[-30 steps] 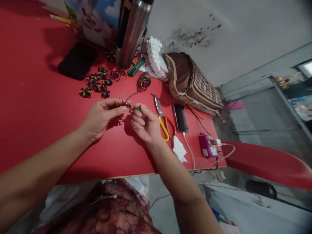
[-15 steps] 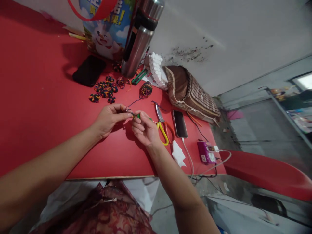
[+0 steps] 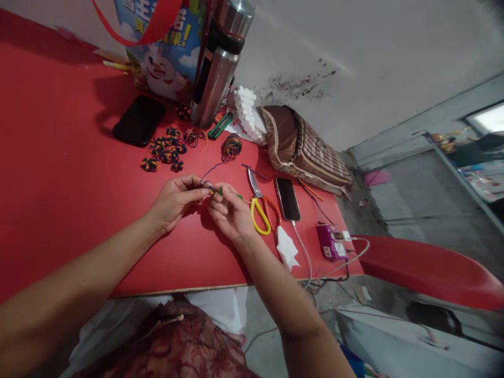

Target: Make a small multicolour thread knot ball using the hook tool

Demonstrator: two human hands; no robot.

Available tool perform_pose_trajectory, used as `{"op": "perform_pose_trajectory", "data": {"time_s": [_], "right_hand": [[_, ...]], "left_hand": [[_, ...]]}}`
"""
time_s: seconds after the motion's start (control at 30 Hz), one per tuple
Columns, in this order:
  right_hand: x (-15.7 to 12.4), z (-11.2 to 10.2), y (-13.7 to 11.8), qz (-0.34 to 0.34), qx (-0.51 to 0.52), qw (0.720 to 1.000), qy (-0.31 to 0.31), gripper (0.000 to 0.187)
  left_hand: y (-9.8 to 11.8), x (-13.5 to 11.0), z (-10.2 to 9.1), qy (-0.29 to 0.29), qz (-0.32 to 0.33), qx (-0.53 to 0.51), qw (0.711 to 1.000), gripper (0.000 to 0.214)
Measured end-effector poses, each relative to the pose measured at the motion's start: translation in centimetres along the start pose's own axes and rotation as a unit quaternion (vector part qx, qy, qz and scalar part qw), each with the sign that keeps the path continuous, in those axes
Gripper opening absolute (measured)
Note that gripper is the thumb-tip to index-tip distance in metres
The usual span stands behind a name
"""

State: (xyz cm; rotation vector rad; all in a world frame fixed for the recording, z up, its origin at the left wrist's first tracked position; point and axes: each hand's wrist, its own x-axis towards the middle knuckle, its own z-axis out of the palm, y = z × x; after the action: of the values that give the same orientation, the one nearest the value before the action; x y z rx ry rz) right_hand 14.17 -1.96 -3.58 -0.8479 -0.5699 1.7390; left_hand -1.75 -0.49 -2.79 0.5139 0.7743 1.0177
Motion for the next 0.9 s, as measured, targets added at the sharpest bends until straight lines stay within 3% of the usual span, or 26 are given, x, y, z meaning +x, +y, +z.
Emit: {"op": "perform_pose_trajectory", "data": {"time_s": [0.3,0.5,0.73,0.9], "right_hand": [[0.3,-0.2,0.0,-0.064,-0.08,0.994,0.035,0.014],[0.9,-1.1,-0.8,-0.031,-0.041,0.999,0.004,0.015],[0.7,-0.6,-2.0,0.015,0.005,1.0,0.0,0.005],[0.0,-0.6,-2.5,-0.007,-0.002,0.998,-0.058,0.003]], "left_hand": [[0.2,0.4,-0.4,0.02,0.032,0.024,0.999,0.019],[0.5,0.3,-0.2,0.001,0.028,0.025,0.999,0.03],[1.1,0.7,-1.0,-0.063,-0.01,-0.015,0.998,0.023],[2.0,0.8,-1.3,-0.034,-0.01,0.03,0.999,0.018]]}}
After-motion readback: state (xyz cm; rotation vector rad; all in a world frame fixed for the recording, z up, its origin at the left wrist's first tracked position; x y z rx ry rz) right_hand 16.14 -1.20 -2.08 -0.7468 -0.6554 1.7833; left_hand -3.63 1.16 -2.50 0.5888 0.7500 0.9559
